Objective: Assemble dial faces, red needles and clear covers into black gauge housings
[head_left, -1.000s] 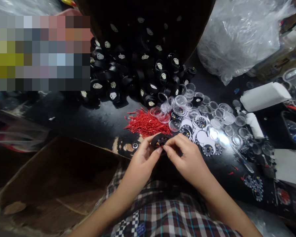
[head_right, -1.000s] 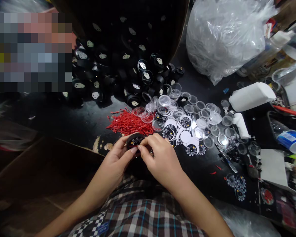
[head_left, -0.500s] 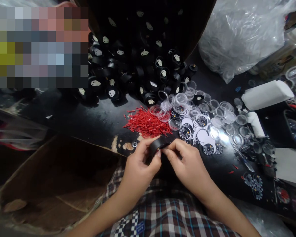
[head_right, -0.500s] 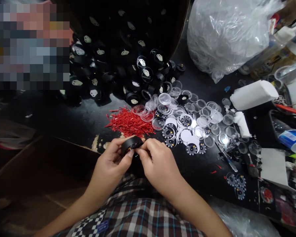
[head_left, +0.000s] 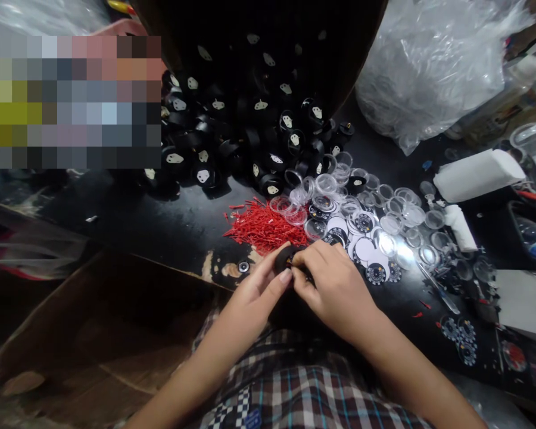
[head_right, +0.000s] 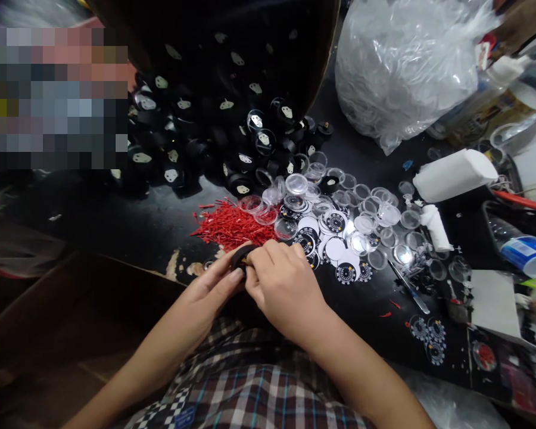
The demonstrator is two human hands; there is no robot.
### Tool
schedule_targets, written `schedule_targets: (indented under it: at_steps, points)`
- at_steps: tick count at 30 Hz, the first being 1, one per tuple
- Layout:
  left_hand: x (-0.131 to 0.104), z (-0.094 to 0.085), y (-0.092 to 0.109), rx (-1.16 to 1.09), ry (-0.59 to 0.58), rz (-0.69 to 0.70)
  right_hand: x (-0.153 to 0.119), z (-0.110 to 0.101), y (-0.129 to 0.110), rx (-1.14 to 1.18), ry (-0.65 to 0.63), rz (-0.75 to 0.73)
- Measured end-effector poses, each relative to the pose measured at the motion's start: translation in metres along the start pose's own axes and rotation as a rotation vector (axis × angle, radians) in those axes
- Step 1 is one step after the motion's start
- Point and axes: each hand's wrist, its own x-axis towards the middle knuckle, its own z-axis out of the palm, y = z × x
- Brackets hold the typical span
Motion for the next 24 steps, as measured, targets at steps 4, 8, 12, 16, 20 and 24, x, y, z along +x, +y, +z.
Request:
schedule_targets:
  at_steps: [4, 8, 12, 16, 20, 24]
  points:
    - [-0.003, 0.014, -0.003, -0.208, 0.129, -0.145, 0.005, 0.003, -0.005, -0.031, 0.038, 0.053]
    - [0.0, 0.013, -0.012, -0.228, 0.171, -0.099, 0.009, -0.003, -0.008, 0.134, -0.049, 0.26]
    - [0.011, 0.002, -0.015, -0.106, 0.129, 0.014, 0.026, -0.01, 0.021, 0.379, -0.123, 0.257]
    - [0.014, 0.007, -0.007, -0.22, 0.105, 0.027, 0.06, -0.004, 0.074, -0.033, 0.161, 0.348]
    - [0.011, 0.015, -0.005, -0.19, 0.122, -0.049, 0.081, 0.004, 0.111, -0.242, 0.066, 0.308]
    - [0.013, 0.012, -0.006, -0.261, 0.151, -0.095, 0.071, -0.002, 0.114, -0.064, 0.191, 0.242]
